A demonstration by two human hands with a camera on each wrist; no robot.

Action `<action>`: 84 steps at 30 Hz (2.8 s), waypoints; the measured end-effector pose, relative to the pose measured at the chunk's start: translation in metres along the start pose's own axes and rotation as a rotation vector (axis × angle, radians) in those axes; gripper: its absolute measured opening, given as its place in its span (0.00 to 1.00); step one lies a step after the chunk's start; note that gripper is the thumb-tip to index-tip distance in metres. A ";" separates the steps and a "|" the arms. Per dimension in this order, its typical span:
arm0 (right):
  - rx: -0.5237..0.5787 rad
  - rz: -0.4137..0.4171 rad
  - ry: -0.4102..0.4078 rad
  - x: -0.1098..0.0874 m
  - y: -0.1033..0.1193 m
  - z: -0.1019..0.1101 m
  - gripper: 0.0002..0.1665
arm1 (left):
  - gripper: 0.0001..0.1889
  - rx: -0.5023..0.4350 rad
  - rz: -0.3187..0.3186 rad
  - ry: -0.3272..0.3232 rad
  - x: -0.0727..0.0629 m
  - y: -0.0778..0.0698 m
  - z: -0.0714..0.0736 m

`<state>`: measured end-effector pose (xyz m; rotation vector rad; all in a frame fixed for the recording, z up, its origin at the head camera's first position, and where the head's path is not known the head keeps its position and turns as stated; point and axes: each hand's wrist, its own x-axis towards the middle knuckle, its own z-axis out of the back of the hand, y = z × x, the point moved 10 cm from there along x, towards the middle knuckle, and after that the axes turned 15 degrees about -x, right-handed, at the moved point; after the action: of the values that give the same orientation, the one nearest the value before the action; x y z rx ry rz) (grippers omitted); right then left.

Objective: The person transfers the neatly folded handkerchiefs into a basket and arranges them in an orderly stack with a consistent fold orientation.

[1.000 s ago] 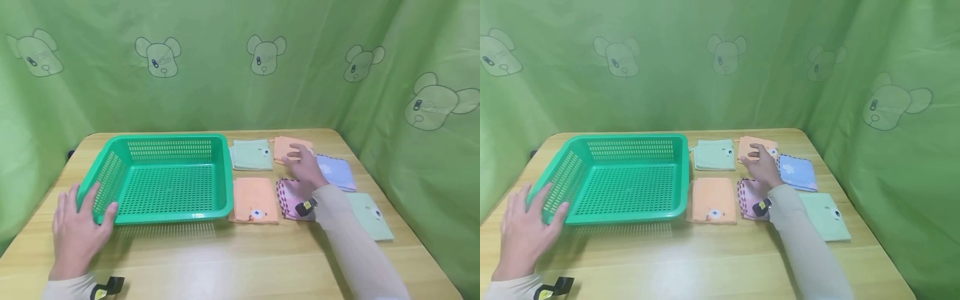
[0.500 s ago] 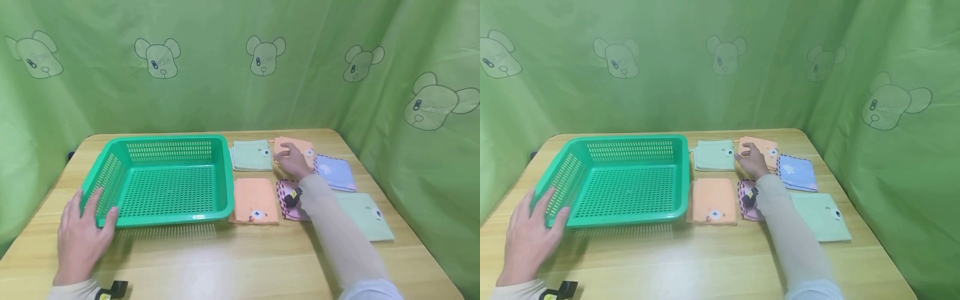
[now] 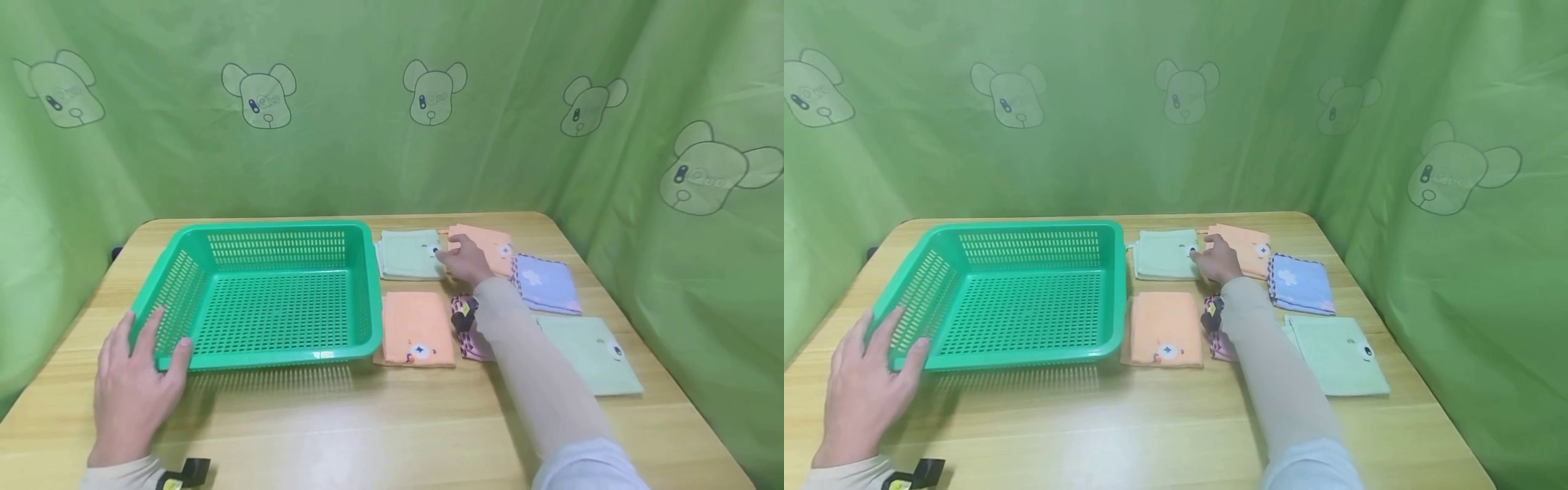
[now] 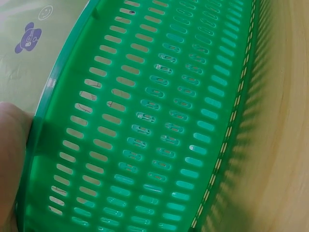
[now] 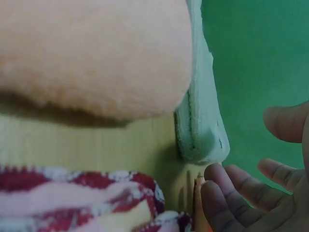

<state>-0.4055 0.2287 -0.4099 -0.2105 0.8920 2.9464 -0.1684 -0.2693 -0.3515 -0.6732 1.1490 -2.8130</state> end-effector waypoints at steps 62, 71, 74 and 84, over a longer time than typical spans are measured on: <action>0.347 -0.239 0.089 0.023 -0.005 -0.037 0.25 | 0.33 -0.041 -0.036 -0.010 -0.001 -0.003 0.000; 0.550 -0.210 0.141 0.023 0.007 -0.044 0.26 | 0.33 -0.038 -0.026 -0.008 -0.002 -0.002 -0.001; 0.594 -0.211 0.151 0.023 0.010 -0.045 0.26 | 0.33 -0.042 -0.032 -0.009 -0.002 -0.002 -0.001; 0.632 -0.159 0.132 0.020 0.020 -0.036 0.25 | 0.33 -0.037 -0.039 -0.014 -0.001 -0.003 0.000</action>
<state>-0.4234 0.1927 -0.4314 -0.4143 1.6684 2.3779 -0.1674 -0.2666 -0.3499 -0.7248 1.2013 -2.8202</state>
